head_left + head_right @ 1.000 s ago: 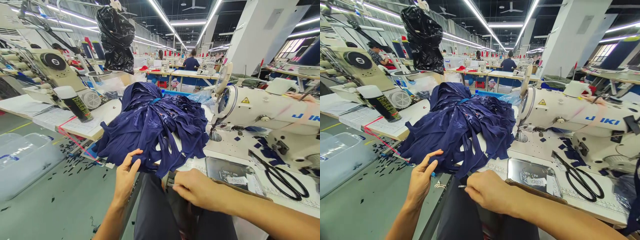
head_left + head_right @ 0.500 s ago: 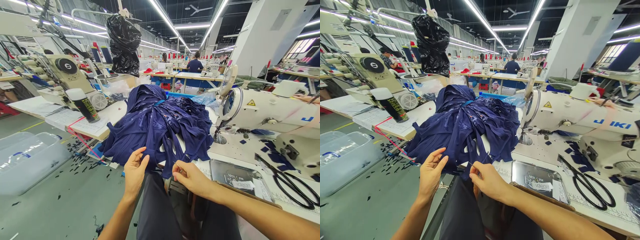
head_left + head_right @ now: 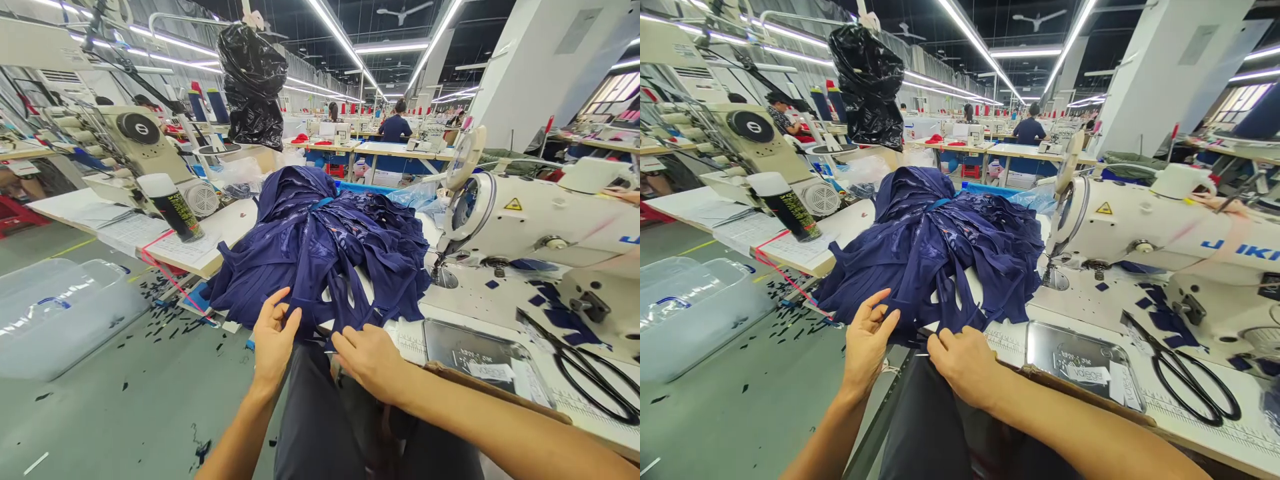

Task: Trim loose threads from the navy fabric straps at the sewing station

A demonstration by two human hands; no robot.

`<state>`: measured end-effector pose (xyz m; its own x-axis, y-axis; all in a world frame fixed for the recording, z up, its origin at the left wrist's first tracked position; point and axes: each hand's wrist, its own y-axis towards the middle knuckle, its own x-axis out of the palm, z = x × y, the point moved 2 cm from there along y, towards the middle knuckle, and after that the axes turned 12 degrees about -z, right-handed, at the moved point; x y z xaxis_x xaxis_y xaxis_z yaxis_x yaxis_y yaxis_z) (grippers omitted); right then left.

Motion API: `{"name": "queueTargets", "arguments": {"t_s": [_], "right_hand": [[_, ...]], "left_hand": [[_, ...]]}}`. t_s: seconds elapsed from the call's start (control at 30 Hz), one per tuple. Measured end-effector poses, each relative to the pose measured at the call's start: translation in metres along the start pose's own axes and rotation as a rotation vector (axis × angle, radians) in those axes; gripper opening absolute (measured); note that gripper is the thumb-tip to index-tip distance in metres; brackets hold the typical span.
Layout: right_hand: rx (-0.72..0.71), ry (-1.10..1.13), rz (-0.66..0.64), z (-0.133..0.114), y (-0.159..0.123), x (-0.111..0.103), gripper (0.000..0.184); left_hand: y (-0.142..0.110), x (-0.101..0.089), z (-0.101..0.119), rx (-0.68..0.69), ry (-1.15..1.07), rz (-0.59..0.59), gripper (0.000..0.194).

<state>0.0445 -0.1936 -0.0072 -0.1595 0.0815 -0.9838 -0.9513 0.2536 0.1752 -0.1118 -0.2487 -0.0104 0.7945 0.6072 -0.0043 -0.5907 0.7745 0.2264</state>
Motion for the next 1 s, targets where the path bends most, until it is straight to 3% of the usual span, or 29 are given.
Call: {"name": "queueTargets", "arguments": {"t_s": [0.1,0.27,0.43,0.5,0.57,0.67,0.73,0.87,1.0], "right_hand": [[0.123,0.228,0.011,0.012,0.005,-0.002,0.01],[0.406,1.043,0.003,0.04,0.01,-0.016,0.016],[0.473,1.376,0.025,0.053,0.013,-0.027,0.013],[0.478,1.451,0.021,0.055,0.012,-0.027,0.013],[0.489,1.495,0.015,0.057,0.011,-0.028,0.013],[0.485,1.43,0.027,0.06,0.008,-0.032,0.014],[0.455,1.27,0.081,0.062,0.003,-0.035,0.017],[0.354,0.669,0.285,0.062,-0.01,-0.041,0.032],[0.173,0.044,0.336,0.055,-0.022,-0.044,0.034]], "left_hand": [[0.001,-0.01,-0.001,0.038,0.092,-0.086,0.033],[-0.001,-0.021,0.008,0.165,0.371,-0.206,0.029],[-0.002,0.009,0.024,0.39,0.68,-0.361,0.025],[0.0,0.026,0.027,0.428,0.665,-0.418,0.025],[0.002,0.04,0.026,0.367,0.57,-0.448,0.023],[0.005,0.056,0.019,0.145,0.321,-0.507,0.023],[0.005,0.064,0.012,0.012,0.135,-0.531,0.024],[0.005,0.073,0.004,-0.095,-0.1,-0.466,0.022],[0.006,0.078,0.004,-0.125,-0.152,-0.417,0.02]]}}
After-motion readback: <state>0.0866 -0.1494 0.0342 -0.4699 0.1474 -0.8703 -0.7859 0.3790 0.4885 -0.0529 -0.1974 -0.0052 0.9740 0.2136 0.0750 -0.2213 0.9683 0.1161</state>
